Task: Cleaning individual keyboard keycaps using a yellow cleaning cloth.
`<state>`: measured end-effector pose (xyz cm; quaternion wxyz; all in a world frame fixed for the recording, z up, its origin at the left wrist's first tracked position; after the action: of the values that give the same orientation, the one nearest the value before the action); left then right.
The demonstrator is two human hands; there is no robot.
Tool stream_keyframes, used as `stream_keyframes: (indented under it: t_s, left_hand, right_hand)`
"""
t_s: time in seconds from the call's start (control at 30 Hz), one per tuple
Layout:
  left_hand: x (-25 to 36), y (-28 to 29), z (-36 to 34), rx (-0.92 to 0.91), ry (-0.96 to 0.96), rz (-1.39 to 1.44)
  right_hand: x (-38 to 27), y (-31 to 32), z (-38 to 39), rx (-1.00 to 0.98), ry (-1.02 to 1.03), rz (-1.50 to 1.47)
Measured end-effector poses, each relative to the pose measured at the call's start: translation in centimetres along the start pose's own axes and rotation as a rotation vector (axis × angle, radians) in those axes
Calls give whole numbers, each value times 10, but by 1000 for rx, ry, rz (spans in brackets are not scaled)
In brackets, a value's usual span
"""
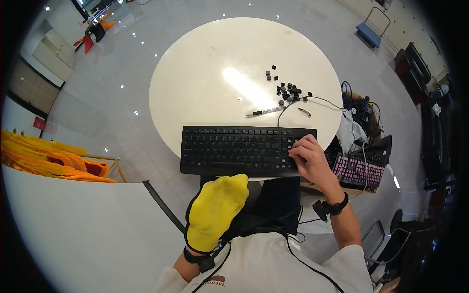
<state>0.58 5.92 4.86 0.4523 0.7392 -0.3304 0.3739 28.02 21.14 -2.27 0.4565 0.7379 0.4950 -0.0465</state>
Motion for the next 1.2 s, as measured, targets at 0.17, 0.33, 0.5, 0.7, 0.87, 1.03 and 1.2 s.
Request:
stream_keyframes:
  t_s: [0.17, 0.33, 0.5, 0.7, 0.87, 1.03, 1.2]
  left_hand:
    - [1, -3, 0, -2, -1, 5]
    - [0, -3, 0, 3, -1, 13]
    - [-1, -2, 0, 13, 5, 23]
    - [-2, -2, -2, 22, 8, 39]
    - [-5, -2, 0, 39, 11, 61]
    - [-11, -7, 2, 82, 33, 142]
    - [-18, -20, 3, 150, 78, 262]
  right_hand:
    - [7, -4, 6, -63, -44, -25]
    - [1, 0, -4, -115, -7, -38]
    - [1, -2, -2, -140, -12, -46]
    - [8, 2, -10, -137, -140, -78]
    - [9, 1, -22, -219, -231, -52]
    - [15, -7, -23, -285, -319, -11]
    - [11, -10, -36, -349, -239, 67]
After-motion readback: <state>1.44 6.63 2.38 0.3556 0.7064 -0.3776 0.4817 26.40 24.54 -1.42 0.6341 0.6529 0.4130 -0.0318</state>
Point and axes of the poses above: each hand's wrist, its own z-axis away from the middle knuckle, its own y-axis out of the back of the hand, x = y × z, the point moved 5 cm from there along -z, towards the middle knuckle, and after that the axes turned 12 degrees about x, right-handed, at the moved point
